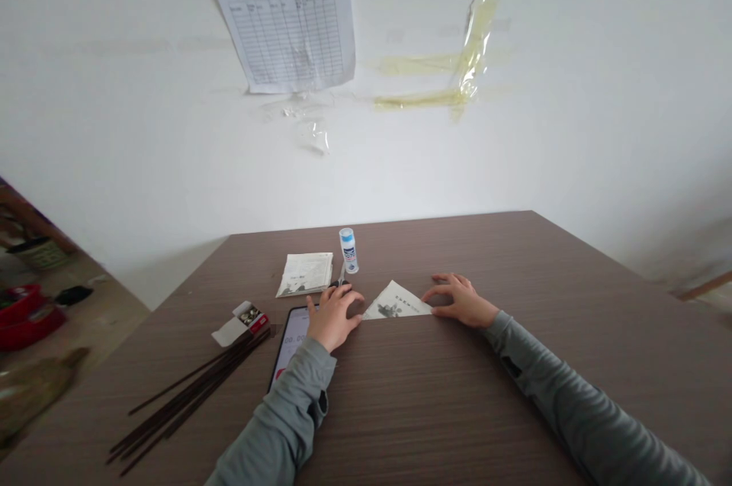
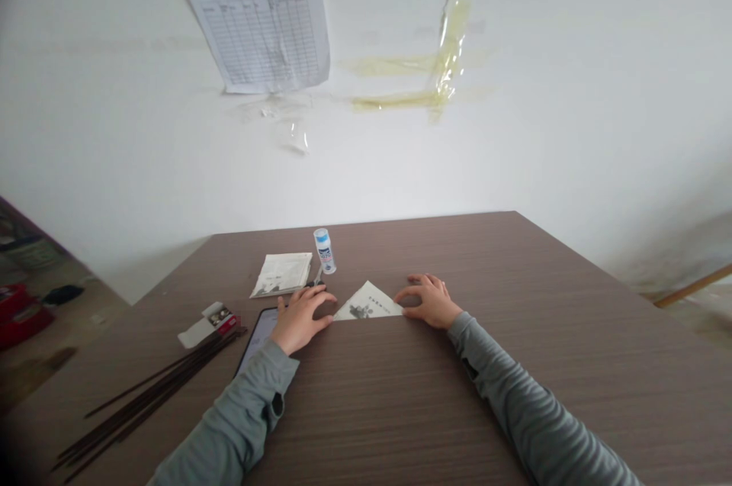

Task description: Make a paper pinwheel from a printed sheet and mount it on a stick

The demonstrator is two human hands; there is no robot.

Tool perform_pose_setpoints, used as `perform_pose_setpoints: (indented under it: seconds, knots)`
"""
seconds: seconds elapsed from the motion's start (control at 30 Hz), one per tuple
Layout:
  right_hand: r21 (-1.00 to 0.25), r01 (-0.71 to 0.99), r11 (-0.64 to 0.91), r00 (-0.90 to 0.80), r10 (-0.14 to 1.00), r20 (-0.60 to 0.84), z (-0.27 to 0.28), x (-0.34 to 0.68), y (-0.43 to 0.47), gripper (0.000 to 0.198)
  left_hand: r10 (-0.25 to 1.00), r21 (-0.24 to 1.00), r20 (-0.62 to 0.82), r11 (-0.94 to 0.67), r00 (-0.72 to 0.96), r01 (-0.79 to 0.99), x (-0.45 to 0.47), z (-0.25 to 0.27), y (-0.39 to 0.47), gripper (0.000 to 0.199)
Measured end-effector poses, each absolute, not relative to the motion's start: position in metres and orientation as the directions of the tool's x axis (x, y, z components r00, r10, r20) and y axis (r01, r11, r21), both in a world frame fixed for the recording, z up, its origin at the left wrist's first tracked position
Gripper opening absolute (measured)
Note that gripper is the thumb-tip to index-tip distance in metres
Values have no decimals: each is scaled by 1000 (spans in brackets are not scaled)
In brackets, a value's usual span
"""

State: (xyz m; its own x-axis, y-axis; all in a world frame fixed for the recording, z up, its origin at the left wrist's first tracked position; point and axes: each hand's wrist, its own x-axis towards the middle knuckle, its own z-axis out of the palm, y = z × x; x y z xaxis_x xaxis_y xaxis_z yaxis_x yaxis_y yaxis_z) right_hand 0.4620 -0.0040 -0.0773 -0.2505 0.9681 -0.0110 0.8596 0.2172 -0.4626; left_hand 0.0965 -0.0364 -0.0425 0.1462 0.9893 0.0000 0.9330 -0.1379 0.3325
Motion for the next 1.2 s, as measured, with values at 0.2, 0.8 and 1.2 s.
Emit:
perform_pose_setpoints:
  seconds: [0.2,0.8,1.2]
  knots:
    - [-473,858,200,-279,955,-102,-76,467,-2,42,990,309,-36,-116,134,944,94,-37,-38,36]
    - [-523,813,254,-329,943,-54,-93,477,5,45,988,254,0,-152,157,955,104,-43,-43,50]
    - [-445,868,221,-211,975,73,-86,437,-19,40,987,281,88,-156,137,947,132,-52,-55,43]
